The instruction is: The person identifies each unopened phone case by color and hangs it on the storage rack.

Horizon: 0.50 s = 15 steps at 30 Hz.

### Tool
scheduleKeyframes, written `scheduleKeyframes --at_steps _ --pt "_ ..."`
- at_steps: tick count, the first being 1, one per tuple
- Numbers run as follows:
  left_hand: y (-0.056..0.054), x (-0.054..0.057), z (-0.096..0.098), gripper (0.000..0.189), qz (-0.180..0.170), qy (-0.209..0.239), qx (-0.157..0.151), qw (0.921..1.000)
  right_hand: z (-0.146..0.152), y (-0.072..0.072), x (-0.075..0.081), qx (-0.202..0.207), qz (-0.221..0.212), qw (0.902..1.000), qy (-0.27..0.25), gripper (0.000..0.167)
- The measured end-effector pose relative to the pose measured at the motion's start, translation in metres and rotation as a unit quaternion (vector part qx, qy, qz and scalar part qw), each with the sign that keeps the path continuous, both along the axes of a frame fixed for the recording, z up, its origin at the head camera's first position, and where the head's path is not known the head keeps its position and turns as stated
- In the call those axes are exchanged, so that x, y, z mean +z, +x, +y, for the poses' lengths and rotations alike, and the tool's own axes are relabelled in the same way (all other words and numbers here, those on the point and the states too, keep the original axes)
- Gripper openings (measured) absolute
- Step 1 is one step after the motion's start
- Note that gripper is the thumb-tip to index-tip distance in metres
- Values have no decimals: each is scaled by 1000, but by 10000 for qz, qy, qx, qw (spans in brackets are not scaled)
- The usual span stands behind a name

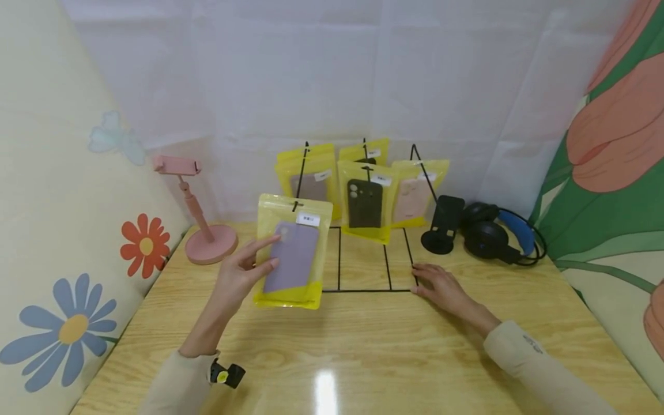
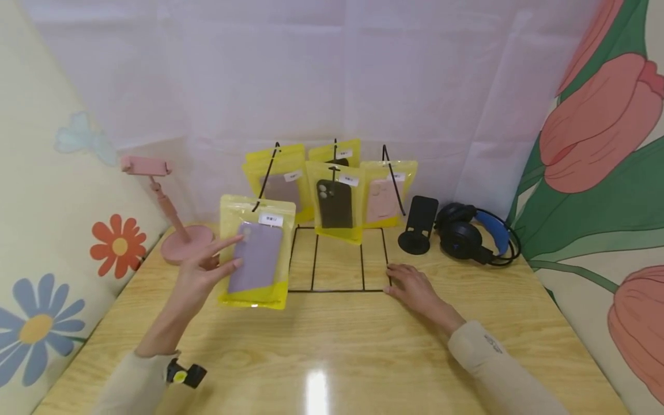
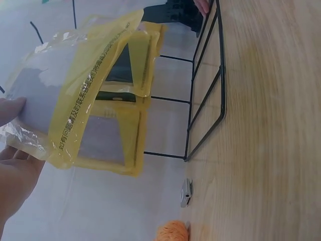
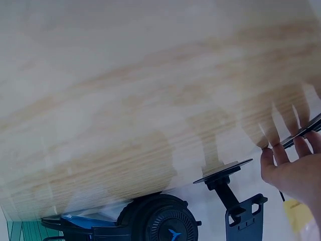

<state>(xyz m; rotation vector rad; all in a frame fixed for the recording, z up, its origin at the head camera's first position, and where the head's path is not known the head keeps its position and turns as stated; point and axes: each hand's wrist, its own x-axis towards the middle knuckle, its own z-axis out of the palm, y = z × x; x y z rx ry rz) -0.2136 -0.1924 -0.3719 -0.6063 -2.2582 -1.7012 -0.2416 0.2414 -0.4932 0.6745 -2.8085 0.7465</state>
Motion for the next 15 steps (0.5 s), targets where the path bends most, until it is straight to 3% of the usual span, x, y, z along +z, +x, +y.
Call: scheduleKeyframes --at_steps 5,15 --pt "-14 1 7 44 -194 40 183 9996 0 0 1 -9 12 10000 7 50" --pt "-45 -5 19 46 -226 523 183 9982 1 -1 -1 22 39 10000 23 50"
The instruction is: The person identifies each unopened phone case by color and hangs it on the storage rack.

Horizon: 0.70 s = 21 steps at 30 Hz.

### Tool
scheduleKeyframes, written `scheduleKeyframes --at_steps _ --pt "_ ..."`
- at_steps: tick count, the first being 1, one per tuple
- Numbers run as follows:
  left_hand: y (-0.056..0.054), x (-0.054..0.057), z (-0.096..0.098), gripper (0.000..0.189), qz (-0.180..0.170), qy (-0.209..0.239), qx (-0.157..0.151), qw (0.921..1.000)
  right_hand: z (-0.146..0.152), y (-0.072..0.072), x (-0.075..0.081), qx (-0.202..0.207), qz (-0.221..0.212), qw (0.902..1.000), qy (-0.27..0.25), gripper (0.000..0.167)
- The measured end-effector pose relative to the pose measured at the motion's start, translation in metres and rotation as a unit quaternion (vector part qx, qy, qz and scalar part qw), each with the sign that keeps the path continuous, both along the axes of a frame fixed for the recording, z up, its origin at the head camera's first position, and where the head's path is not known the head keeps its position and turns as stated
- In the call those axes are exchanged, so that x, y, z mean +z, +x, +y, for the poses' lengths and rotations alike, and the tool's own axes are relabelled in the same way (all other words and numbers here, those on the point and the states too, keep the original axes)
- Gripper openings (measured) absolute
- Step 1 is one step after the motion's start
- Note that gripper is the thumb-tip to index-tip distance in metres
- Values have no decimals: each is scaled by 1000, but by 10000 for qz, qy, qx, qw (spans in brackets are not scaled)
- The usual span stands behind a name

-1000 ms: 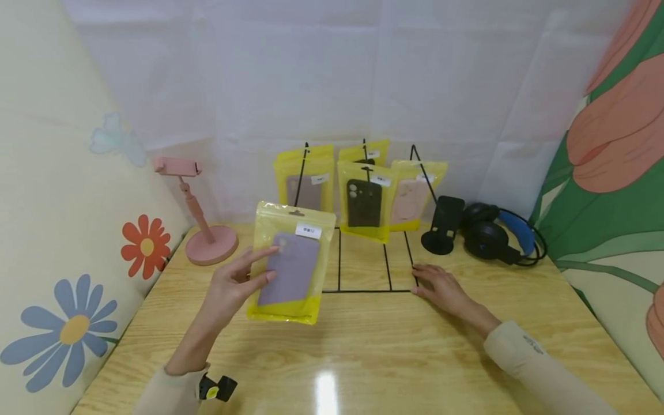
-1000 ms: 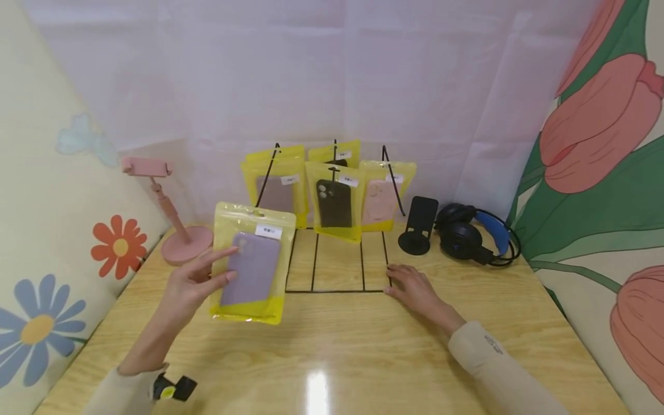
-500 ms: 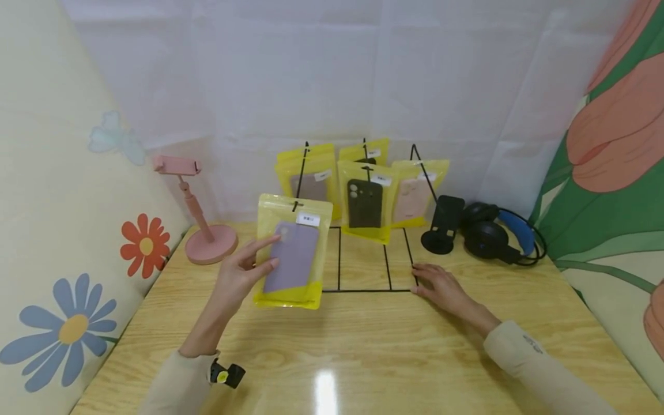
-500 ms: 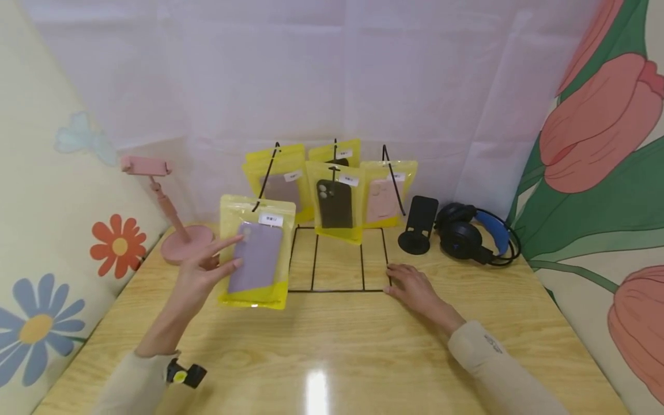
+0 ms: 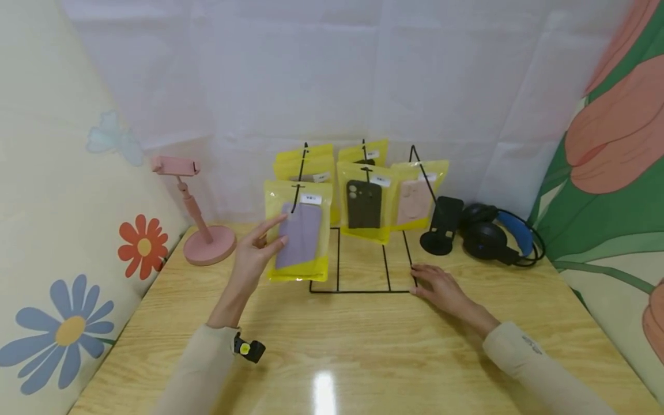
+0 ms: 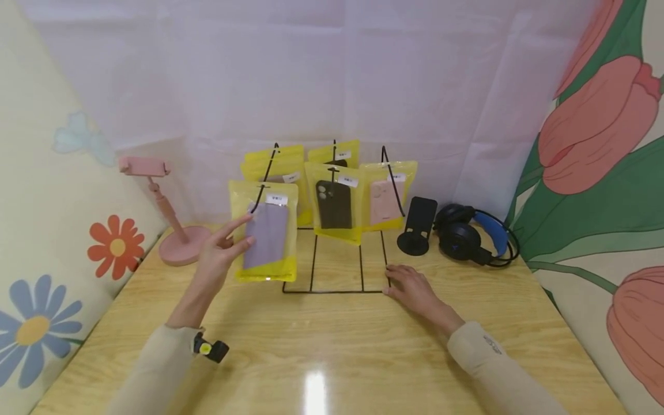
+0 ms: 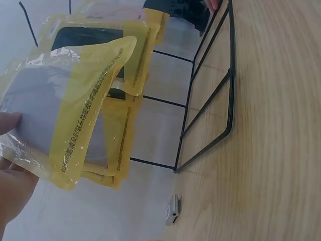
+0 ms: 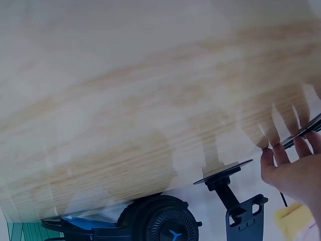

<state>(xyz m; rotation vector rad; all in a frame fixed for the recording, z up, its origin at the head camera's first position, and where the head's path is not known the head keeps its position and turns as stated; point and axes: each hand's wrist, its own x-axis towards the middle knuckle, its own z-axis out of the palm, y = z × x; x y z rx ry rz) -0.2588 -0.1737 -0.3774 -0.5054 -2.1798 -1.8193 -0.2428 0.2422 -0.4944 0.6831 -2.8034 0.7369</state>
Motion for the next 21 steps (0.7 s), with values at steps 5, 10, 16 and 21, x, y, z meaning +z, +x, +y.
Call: scheduleKeyframes --at_steps 5,10,16,21 --pt "-12 -2 4 47 -78 119 -98 9999 0 0 0 12 64 10000 -24 50" --pt "-15 3 8 46 -180 244 -141 9994 0 0 1 10 51 10000 -55 50" --pt "-10 16 14 44 -184 119 -200 9996 0 1 1 2 103 9999 -68 49" --pt "-19 11 11 44 -148 42 -313 9994 0 1 -1 26 155 9999 -67 49"
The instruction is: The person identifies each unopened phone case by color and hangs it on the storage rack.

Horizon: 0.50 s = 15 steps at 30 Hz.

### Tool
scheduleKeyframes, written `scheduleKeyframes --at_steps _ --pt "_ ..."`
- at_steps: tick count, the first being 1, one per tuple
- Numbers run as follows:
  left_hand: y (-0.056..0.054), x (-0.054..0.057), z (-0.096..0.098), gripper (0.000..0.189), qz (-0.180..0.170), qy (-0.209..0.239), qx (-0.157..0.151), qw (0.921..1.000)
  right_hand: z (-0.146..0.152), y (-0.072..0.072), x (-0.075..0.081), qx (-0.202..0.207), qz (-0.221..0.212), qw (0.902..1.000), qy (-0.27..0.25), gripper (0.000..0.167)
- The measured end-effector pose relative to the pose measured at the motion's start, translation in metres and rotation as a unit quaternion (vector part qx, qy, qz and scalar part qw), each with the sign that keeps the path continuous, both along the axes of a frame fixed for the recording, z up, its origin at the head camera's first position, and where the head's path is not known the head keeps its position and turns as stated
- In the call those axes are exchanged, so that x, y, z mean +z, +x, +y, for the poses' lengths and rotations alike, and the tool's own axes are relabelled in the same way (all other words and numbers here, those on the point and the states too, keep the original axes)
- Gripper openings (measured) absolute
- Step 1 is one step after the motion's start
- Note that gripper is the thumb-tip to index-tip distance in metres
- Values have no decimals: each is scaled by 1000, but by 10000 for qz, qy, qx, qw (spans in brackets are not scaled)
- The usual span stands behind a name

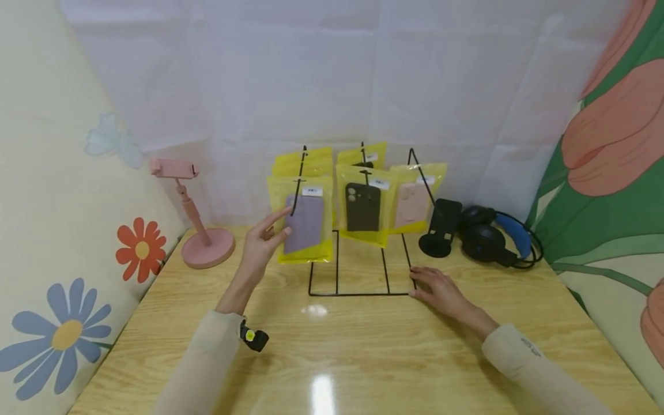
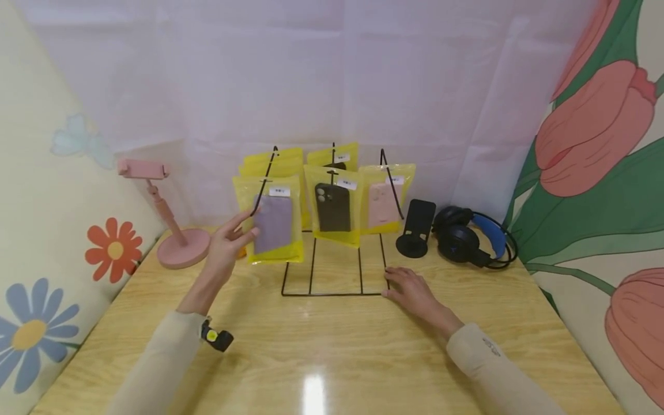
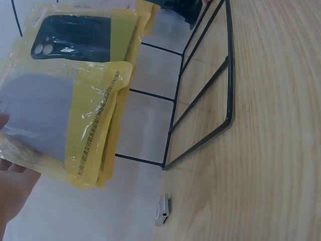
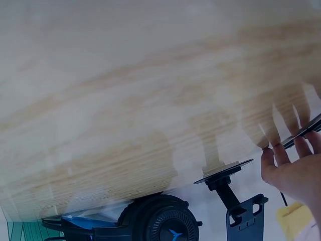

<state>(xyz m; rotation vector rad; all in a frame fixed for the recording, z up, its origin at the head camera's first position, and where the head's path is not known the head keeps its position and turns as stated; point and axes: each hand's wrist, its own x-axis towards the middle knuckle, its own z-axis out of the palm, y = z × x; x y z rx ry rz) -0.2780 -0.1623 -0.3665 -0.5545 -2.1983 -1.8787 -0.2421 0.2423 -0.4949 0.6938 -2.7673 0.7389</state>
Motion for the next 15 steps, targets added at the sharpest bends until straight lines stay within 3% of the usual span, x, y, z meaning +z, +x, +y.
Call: scheduleKeyframes --at_steps 5,15 --pt "-15 -11 -3 42 89 47 -69 9999 1 -2 -3 9 98 9999 22 48" --pt "-18 -16 -8 41 -16 -2 -224 9997 1 -2 -3 -12 -36 10000 46 49"
